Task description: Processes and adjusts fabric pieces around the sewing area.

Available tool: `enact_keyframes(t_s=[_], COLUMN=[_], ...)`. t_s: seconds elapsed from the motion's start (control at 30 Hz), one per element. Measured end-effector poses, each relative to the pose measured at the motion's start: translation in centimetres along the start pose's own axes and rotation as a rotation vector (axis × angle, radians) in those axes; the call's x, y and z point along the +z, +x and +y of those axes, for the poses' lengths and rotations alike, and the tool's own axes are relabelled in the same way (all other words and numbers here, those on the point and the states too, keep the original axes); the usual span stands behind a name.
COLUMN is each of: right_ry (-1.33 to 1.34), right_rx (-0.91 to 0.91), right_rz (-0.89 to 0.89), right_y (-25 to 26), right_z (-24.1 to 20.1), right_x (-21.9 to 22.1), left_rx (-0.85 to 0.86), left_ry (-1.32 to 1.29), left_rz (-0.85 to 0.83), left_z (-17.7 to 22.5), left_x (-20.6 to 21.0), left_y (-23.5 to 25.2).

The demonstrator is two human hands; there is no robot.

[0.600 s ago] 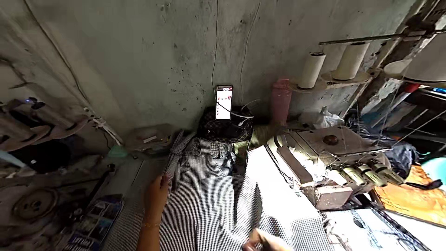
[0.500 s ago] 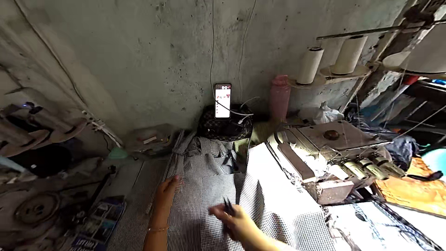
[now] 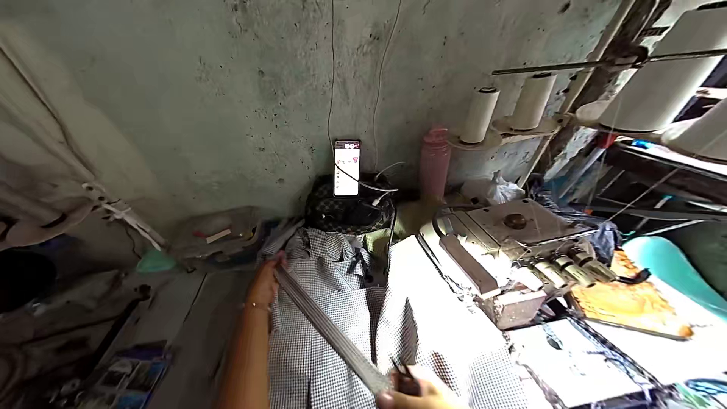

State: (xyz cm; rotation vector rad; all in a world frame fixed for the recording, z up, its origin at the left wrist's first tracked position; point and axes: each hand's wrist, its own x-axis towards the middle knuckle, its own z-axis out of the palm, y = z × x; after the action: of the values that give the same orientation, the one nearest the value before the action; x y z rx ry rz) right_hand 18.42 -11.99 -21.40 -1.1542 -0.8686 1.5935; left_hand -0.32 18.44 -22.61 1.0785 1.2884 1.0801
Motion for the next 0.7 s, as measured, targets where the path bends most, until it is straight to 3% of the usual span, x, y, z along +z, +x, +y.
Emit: enact_keyframes(t_s=[0.1, 0.17, 0.27, 0.37, 0.43, 0.57, 0.7], right_ry=[0.047, 0.070, 0.217, 0.353, 0.417, 0.340, -0.368], right_rx=[-0.065, -0.059, -0.034, -0.023, -0.009, -0.141, -0.663], right_rz=[0.198, 0.319, 0.397, 0.355, 0.303, 0.278, 0.419], right_y=[-4.9, -7.0, -8.4, -8.5, -8.3, -8.2, -7.4], right_z=[1.2, 1.5, 0.8, 0.4, 0.2, 0.5, 2.3], right_x=[-5.2, -7.9, -10.1, -10.9, -11.0, -11.4, -12.9], left_rx=[0.018, 0.148, 0.727, 1.098, 1.277, 1.324, 1.203], left_ry=[0.224, 0.395, 0.527, 0.584, 0.710, 0.682, 0.736], left_rz=[0.075, 0.050, -0.167, -0.471, -0.404, -0.206, -0.341], left_z=[1.0, 1.1, -1.6, -4.7, -6.8, -8.0, -6.1], left_x=[0.1, 1.3, 4.5, 9.5, 12.4, 14.8, 14.5], left_y=[1.4, -0.6, -7.9, -19.4, -24.6, -26.1, -26.1])
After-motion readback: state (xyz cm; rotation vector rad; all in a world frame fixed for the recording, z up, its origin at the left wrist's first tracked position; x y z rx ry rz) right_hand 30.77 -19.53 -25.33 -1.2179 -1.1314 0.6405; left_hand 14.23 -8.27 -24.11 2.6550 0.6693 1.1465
